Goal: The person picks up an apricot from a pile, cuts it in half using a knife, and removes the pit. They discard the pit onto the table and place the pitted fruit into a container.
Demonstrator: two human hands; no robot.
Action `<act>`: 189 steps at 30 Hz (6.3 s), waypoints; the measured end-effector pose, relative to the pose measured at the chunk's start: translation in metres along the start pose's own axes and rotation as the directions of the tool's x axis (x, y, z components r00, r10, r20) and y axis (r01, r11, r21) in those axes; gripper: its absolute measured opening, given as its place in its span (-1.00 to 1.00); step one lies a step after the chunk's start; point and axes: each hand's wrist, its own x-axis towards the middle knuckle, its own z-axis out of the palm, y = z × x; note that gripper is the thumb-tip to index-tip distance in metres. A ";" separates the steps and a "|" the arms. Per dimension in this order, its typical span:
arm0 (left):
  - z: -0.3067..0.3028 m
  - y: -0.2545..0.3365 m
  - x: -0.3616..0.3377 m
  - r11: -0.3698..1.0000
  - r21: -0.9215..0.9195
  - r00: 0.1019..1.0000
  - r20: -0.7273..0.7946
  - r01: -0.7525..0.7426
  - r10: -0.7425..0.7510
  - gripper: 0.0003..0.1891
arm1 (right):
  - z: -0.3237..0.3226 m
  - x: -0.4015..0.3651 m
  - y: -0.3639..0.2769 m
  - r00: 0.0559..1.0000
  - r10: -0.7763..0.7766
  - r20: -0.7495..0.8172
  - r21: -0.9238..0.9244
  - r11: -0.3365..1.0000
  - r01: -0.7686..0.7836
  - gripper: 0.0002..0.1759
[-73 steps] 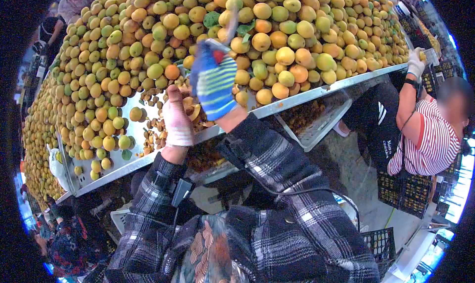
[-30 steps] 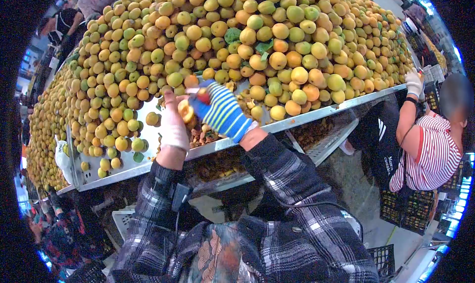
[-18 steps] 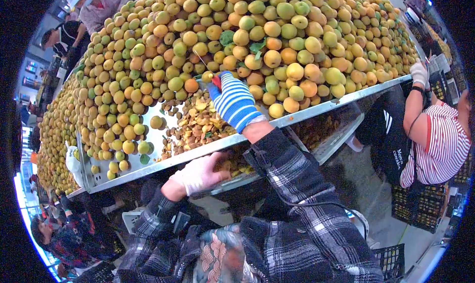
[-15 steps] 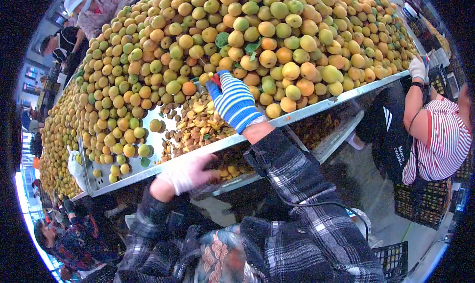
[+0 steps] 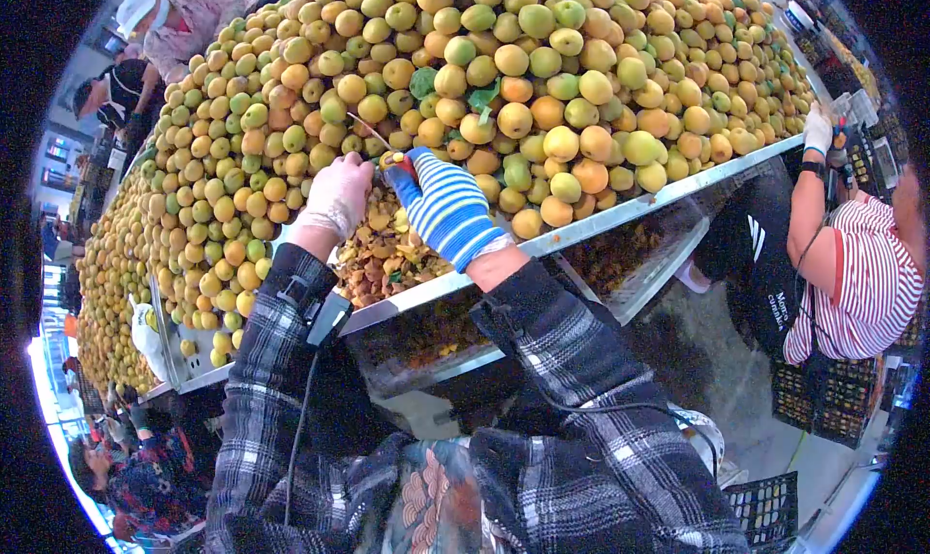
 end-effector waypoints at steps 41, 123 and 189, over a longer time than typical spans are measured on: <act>0.010 0.000 -0.055 0.215 -0.974 0.774 -0.194 -0.076 -0.603 -0.35 | 0.002 0.001 0.002 0.995 0.003 0.096 0.268 0.963 -0.029 -0.56; -0.006 0.041 -0.073 -0.488 -0.861 0.878 0.117 -0.143 -0.463 -0.52 | 0.025 -0.029 -0.022 0.966 -0.093 0.242 -0.231 0.961 0.151 -0.59; 0.004 0.062 -0.063 -0.557 -0.776 0.795 0.124 -0.295 -0.594 -0.42 | 0.029 -0.034 -0.025 0.934 0.098 0.345 -0.377 0.925 0.042 -0.57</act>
